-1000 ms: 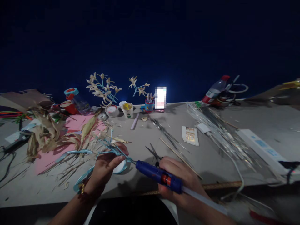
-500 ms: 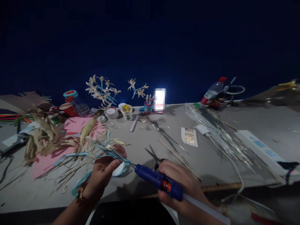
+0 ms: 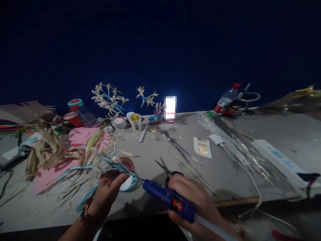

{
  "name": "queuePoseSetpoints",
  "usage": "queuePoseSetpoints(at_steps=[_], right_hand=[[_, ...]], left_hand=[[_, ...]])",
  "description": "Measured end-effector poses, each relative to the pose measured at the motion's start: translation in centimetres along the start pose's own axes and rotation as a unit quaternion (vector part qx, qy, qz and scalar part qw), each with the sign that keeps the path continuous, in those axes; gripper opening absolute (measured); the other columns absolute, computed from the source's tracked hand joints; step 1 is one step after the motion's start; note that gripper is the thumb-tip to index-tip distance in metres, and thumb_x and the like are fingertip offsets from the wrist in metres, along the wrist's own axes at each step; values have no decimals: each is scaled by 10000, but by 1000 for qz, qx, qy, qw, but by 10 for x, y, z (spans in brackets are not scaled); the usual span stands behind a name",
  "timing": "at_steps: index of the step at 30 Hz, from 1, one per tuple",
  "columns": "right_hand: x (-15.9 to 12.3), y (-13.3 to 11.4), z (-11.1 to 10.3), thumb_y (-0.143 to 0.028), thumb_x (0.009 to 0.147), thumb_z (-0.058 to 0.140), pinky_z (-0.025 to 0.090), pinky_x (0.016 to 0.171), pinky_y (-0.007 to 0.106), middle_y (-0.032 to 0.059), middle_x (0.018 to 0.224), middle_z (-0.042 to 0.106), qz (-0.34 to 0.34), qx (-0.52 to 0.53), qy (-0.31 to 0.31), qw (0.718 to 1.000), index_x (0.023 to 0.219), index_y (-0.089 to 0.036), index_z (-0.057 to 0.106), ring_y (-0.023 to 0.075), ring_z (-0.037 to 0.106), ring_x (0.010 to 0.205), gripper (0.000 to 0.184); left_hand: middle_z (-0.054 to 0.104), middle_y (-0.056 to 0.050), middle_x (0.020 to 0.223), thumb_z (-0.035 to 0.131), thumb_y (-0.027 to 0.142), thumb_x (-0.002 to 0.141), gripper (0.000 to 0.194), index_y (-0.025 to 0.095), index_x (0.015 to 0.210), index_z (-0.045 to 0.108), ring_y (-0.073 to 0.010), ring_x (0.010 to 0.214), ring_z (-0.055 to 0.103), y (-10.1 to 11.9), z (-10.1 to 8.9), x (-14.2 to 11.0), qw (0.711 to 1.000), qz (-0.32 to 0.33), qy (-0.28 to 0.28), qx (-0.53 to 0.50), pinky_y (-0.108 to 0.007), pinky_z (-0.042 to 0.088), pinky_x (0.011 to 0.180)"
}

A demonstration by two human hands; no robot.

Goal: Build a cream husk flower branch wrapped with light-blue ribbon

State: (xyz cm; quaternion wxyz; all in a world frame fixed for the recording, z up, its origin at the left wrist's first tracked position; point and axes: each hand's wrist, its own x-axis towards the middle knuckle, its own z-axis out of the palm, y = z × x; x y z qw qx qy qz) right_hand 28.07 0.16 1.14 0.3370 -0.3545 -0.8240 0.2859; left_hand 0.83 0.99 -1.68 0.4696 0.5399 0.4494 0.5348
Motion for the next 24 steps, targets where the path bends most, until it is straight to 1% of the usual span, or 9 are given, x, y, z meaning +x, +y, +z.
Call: queuePoseSetpoints(at_steps=[4,7,10,14,18,21,24], right_hand=[[-2,1,1,-661,929,477,477,658,314,61,818,605,2,-11,15,1000,899,-235,544,228,607,759,432],[-3,2,1,-670,939,445,461,636,302,48,804,587,-7,-7,4,1000,884,-237,518,211,590,735,442],[-4,3,1,-660,950,436,446,628,294,36,794,568,-3,-9,-3,1000,869,-236,495,199,572,723,436],[-3,2,2,-637,954,451,452,641,299,36,784,570,-2,-6,6,1000,867,-236,494,204,580,729,412],[-3,2,2,-655,956,428,468,631,285,47,798,610,-26,-29,26,999,875,-229,534,197,605,717,447],[-4,5,0,-619,939,500,494,639,279,52,811,640,-31,-30,40,998,889,-228,558,201,637,730,398],[-6,6,-1,-544,917,587,552,703,291,63,869,690,-24,-5,65,998,974,-239,592,228,690,815,310]], left_hand=[[743,-79,875,692,387,859,233,159,889,729,-226,830,667,1,1,0,1000,-8,8,11,-314,498,768],[741,-76,861,681,393,866,237,160,878,724,-221,815,658,2,1,0,1000,-7,6,15,-313,492,759],[739,-78,863,670,402,873,247,160,881,720,-223,813,657,2,1,-1,1000,-6,-1,19,-316,488,756],[739,-83,878,657,402,884,256,156,897,725,-230,837,659,1,0,-1,1000,-9,-6,27,-319,480,773],[735,-79,862,659,419,879,276,152,897,724,-222,817,650,-2,-1,-1,1000,-11,-2,29,-311,475,765],[733,-73,847,661,424,878,284,151,912,735,-211,795,642,-4,-1,-1,999,-11,7,36,-299,475,747],[734,-73,846,660,427,878,290,152,898,748,-208,790,644,-6,-1,0,999,-13,13,36,-299,480,762]])
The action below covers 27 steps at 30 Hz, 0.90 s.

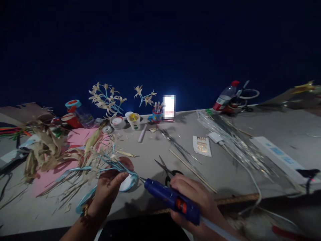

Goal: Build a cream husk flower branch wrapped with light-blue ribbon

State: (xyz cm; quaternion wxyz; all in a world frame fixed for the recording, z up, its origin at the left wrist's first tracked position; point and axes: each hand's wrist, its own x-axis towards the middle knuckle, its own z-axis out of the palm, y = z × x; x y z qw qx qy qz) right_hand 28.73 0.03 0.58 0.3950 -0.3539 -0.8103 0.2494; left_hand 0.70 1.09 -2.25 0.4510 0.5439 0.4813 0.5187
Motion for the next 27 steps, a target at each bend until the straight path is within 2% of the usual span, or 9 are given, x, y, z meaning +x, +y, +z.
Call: queuePoseSetpoints(at_steps=[6,9,11,13,15,18,21,24,27], right_hand=[[-13,9,-1,-388,913,623,620,684,310,77,952,753,18,-68,73,995,1102,-269,613,248,751,819,224],[-28,37,-12,-324,896,627,625,720,343,80,970,753,29,-164,117,979,1173,-259,584,258,751,819,288],[-38,61,-28,-309,890,599,616,719,345,85,1006,742,59,-245,112,961,1149,-253,589,273,747,863,265],[-46,87,-47,-286,862,596,599,682,326,101,1046,736,124,-337,81,930,1108,-256,609,281,744,865,249],[-48,111,-65,-235,840,582,582,657,332,129,1068,727,156,-363,77,916,1088,-244,624,289,738,841,251],[-43,143,-84,-180,759,576,581,725,380,139,1058,715,178,-359,47,915,1046,-214,636,313,727,896,295],[-36,168,-101,-221,732,610,579,812,408,137,1034,726,184,-322,-26,928,1020,-197,654,312,723,932,292],[-31,175,-116,-286,736,671,582,810,400,144,1044,735,169,-293,-84,937,1026,-201,666,314,726,928,302],[-22,148,-112,-267,833,606,572,762,408,159,1057,728,133,-343,-64,928,1020,-219,661,312,727,895,201]], left_hand=[[756,-81,835,733,443,793,280,165,794,768,-258,866,671,-5,2,4,996,-45,78,-10,-319,510,803],[758,-77,810,788,432,737,267,169,777,772,-271,865,682,-14,1,9,993,-54,107,-20,-325,524,795],[757,-68,822,810,425,714,266,173,794,777,-257,849,683,-20,1,11,992,-53,99,-50,-316,528,792],[751,-60,832,814,422,710,262,177,794,777,-245,845,677,-23,1,13,992,-51,93,-71,-307,529,793],[746,-60,828,813,422,711,261,175,788,776,-246,849,674,-23,3,12,992,-51,94,-74,-310,529,797],[752,-70,848,801,406,733,253,168,816,783,-250,877,675,-20,7,11,991,-63,86,-82,-319,519,838],[757,-86,850,790,396,752,250,154,814,782,-246,889,674,-19,10,11,990,-65,61,-105,-321,508,863],[764,-93,854,795,388,750,249,146,806,778,-240,868,681,-18,12,11,990,-53,63,-118,-314,512,840],[767,-84,891,779,360,776,214,160,853,770,-235,883,687,-16,13,10,988,-45,67,-130,-317,521,842]])
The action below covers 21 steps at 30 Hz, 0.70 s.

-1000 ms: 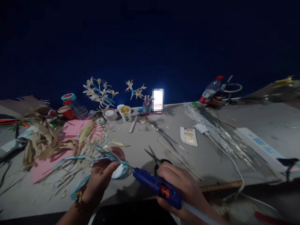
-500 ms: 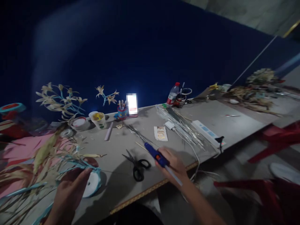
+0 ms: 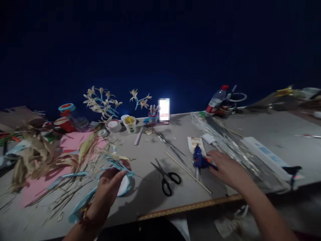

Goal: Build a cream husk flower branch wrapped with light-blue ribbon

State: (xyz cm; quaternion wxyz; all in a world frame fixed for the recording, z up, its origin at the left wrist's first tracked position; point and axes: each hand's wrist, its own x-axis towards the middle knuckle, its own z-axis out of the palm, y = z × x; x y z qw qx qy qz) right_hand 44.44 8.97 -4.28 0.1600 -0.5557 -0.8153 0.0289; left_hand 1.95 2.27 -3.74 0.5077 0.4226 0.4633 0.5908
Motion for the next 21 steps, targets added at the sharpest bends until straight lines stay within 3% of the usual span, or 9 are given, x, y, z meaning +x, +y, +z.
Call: queuePoseSetpoints(at_steps=[2,4,7,9,13,21], right_hand=[[-3,-46,-9,-300,876,621,565,784,409,120,1027,719,-50,22,78,995,1016,-237,637,294,715,908,154],[-4,-106,-14,-218,897,639,561,812,377,65,925,713,-113,92,177,973,952,-247,612,240,702,884,67],[-1,-191,-10,-99,851,696,559,808,330,30,847,709,-219,150,231,936,974,-210,640,181,672,812,175],[5,-226,-3,-98,829,726,555,849,368,33,837,713,-234,167,269,919,968,-186,658,185,657,806,179],[16,-249,11,-103,818,734,546,837,405,40,834,712,-209,169,308,913,950,-188,651,193,635,780,177],[20,-245,13,-106,835,665,521,824,421,28,814,703,-197,170,277,925,922,-236,644,201,632,761,158]], left_hand=[[762,-73,879,758,354,795,194,173,863,764,-231,874,690,3,3,-1,1000,7,-4,17,-318,530,833],[760,-64,874,729,355,818,176,187,862,761,-230,869,695,7,7,-3,998,14,-6,58,-321,536,830],[765,-48,876,696,363,838,163,213,865,756,-228,867,698,11,15,-8,993,28,3,116,-320,534,832],[768,-39,864,693,370,833,163,218,856,750,-227,863,697,12,19,-13,991,31,14,131,-318,527,840],[772,-41,910,693,374,828,180,214,888,751,-240,921,679,13,20,-22,988,7,23,154,-340,479,922],[739,-36,912,689,381,842,175,222,892,742,-245,910,656,19,18,-25,988,19,11,155,-356,460,931]])
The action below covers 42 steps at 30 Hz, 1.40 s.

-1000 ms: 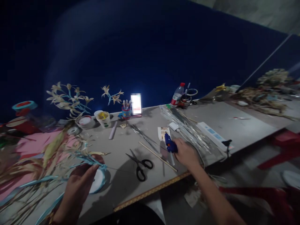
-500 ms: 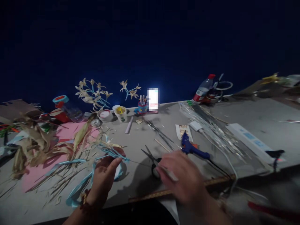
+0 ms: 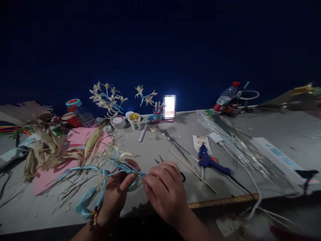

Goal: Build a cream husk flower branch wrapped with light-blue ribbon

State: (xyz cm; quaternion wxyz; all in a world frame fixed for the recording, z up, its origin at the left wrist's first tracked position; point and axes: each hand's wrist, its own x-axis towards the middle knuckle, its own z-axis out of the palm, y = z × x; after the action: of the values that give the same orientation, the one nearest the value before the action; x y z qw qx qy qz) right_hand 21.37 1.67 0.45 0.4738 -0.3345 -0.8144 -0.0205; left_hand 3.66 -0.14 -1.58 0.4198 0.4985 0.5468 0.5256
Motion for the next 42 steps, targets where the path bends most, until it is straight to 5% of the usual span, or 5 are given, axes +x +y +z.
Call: queuePoseSetpoints(at_steps=[12,32,38,42], right_hand=[[4,-1,-1,-95,865,601,479,820,397,27,793,686,15,45,-11,999,879,-219,615,194,609,768,126],[7,0,-6,-192,914,560,490,715,277,0,819,586,261,231,-94,933,858,-223,547,162,596,767,66],[7,3,-15,-177,908,595,522,809,317,41,899,646,226,217,-38,949,885,-226,594,201,639,898,54],[7,-3,-21,-131,892,599,526,795,347,43,900,661,147,169,-62,973,916,-231,639,208,637,887,110]], left_hand=[[778,-75,907,675,400,845,226,200,869,778,-251,886,690,3,2,1,1000,16,-2,23,-352,504,900],[772,-85,891,687,389,857,220,197,842,792,-262,906,675,3,-1,-2,999,35,-32,10,-364,484,914],[768,-82,860,711,386,832,215,177,810,756,-239,852,687,5,2,1,997,13,-34,-67,-325,530,830],[771,-73,849,735,371,811,194,178,815,753,-228,836,698,4,3,2,997,4,-22,-72,-309,542,815]])
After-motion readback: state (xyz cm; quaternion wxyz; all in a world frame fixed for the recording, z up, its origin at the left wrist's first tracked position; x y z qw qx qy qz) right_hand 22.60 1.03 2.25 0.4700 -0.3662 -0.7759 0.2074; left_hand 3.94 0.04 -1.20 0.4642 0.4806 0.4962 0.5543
